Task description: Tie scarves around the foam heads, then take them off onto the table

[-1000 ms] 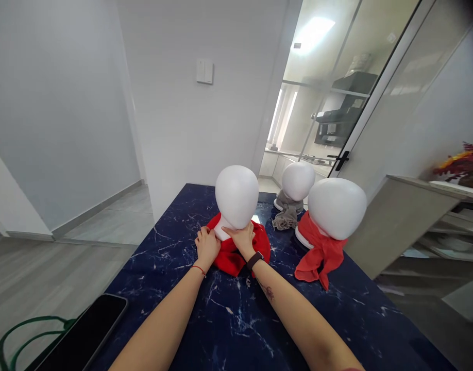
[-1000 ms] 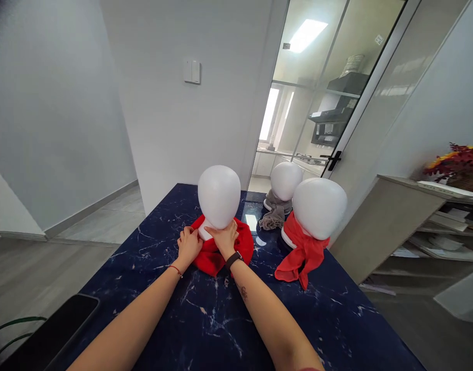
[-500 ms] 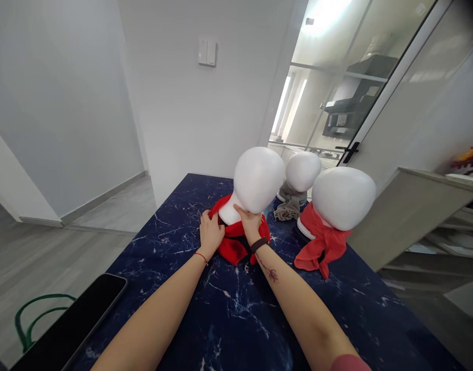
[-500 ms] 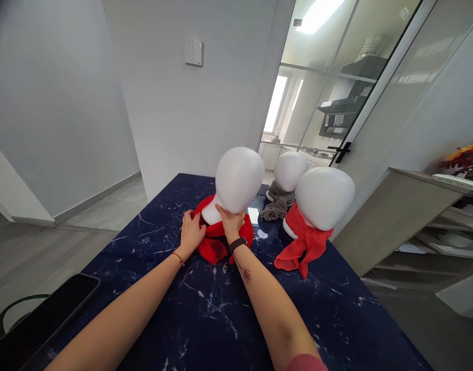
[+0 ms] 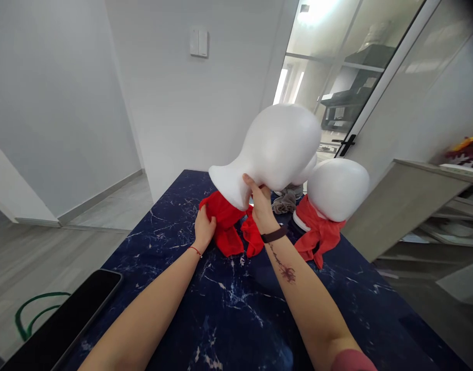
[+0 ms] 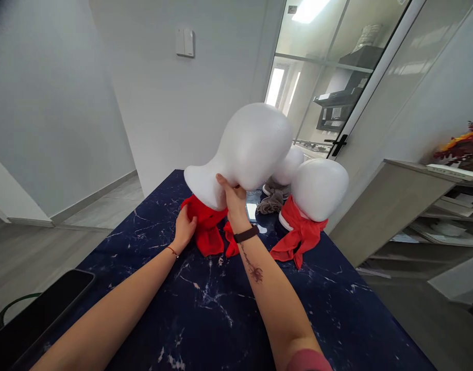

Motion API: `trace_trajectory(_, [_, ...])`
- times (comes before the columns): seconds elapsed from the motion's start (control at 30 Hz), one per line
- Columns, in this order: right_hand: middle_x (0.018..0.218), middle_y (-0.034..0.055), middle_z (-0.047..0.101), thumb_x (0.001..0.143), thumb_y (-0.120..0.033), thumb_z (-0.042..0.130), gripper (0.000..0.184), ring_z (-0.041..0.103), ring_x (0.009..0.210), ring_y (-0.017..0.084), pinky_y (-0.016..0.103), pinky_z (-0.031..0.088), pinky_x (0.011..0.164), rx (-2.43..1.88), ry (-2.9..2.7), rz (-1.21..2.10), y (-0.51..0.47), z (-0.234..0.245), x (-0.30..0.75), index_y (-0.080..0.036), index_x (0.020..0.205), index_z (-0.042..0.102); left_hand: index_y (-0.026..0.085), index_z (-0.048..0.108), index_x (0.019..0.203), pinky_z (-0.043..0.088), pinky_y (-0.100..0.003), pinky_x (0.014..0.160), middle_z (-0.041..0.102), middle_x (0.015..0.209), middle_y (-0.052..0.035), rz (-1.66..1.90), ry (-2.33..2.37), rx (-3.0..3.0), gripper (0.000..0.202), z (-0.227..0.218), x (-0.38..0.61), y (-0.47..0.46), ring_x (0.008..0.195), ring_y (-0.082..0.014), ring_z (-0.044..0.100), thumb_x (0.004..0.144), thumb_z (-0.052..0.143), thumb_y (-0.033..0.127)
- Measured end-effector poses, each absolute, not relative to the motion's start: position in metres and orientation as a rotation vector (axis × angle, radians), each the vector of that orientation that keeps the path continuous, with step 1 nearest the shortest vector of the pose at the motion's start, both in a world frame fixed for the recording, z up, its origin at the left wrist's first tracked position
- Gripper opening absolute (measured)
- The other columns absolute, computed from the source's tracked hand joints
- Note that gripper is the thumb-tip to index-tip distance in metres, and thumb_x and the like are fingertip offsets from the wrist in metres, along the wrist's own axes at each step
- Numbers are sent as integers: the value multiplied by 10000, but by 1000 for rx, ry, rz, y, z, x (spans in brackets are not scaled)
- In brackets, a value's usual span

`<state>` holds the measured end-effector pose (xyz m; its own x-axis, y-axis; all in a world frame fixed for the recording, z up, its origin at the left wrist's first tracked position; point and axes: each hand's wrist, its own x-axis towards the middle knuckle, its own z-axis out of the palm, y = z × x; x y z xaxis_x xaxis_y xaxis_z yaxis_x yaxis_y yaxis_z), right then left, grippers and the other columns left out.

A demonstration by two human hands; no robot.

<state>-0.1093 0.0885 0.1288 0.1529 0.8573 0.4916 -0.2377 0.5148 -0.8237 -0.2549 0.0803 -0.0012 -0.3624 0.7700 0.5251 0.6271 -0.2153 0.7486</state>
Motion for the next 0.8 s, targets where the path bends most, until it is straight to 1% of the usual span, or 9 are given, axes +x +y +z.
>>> trace_trajectory(0.13, [1280, 82, 528, 682, -432, 694, 711, 486, 1190, 187, 387, 356, 1079, -655, -1148, 699, 94, 141, -91, -151, 1285, 443, 91, 444, 1245, 371, -418, 1030, 525, 1241, -171, 1783, 1987, 1648, 460, 3, -254, 76, 1184, -268, 485, 786, 415, 117])
trace_trajectory(0.23, [1291, 92, 513, 717, -461, 650, 698, 486, 1198, 193, 402, 375, 1067, -705, -1109, 640, 105, 138, -78, -150, 1299, 422, 101, 454, 1227, 399, -411, 997, 546, 1201, -161, 1780, 2006, 1672, 462, 4, -254, 75, 1141, -261, 510, 768, 404, 89])
trace_trajectory(0.33, [1297, 103, 507, 713, -498, 637, 701, 495, 1192, 208, 432, 384, 1053, -841, -1086, 562, 118, 132, -66, -156, 1288, 430, 153, 548, 1089, 458, -391, 897, 619, 1033, -107, 1632, 2004, 1746, 399, 3, -254, 75, 979, -239, 584, 737, 386, 57])
trace_trajectory(0.4, [1279, 112, 522, 684, -529, 649, 707, 493, 1193, 233, 464, 370, 1052, -947, -1093, 494, 124, 129, -62, -153, 1255, 468, 167, 574, 1029, 466, -373, 868, 637, 982, -87, 1494, 1941, 1848, 346, 3, -252, 74, 924, -229, 599, 738, 411, 78])
trace_trajectory(0.47, [1253, 124, 543, 642, -542, 676, 717, 490, 1191, 254, 479, 346, 1060, -1031, -1100, 445, 126, 127, -63, -139, 1212, 511, 175, 580, 1016, 470, -354, 845, 640, 960, -78, 1352, 1849, 1985, 304, 4, -249, 73, 892, -221, 603, 748, 448, 120])
trace_trajectory(0.57, [1205, 151, 577, 593, -506, 723, 722, 509, 1157, 255, 439, 329, 1070, -1068, -1112, 466, 120, 122, -78, -86, 1155, 553, 181, 586, 1019, 471, -352, 815, 624, 910, -76, 1191, 1741, 2174, 266, 6, -243, 70, 849, -219, 600, 777, 477, 188])
trace_trajectory(0.67, [1098, 183, 629, 574, -465, 744, 684, 555, 1076, 249, 396, 380, 1021, -1034, -1172, 576, 112, 110, -104, -30, 1078, 585, 168, 608, 1010, 445, -397, 876, 593, 972, -102, 1277, 1708, 2184, 254, 6, -242, 69, 935, -244, 572, 798, 487, 237])
trace_trajectory(0.73, [1055, 183, 649, 549, -451, 760, 654, 575, 1029, 245, 382, 418, 979, -987, -1224, 635, 109, 98, -122, -39, 1033, 605, 160, 640, 958, 400, -427, 952, 560, 1068, -119, 1482, 1690, 2035, 246, 5, -245, 71, 1054, -260, 521, 824, 453, 249])
trace_trajectory(0.8, [1044, 172, 659, 527, -445, 772, 630, 588, 1000, 237, 376, 433, 962, -932, -1259, 667, 109, 86, -136, -63, 1004, 620, 161, 662, 924, 345, -428, 1021, 529, 1171, -116, 1692, 1580, 1811, 294, 2, -248, 75, 1152, -252, 465, 864, 396, 271])
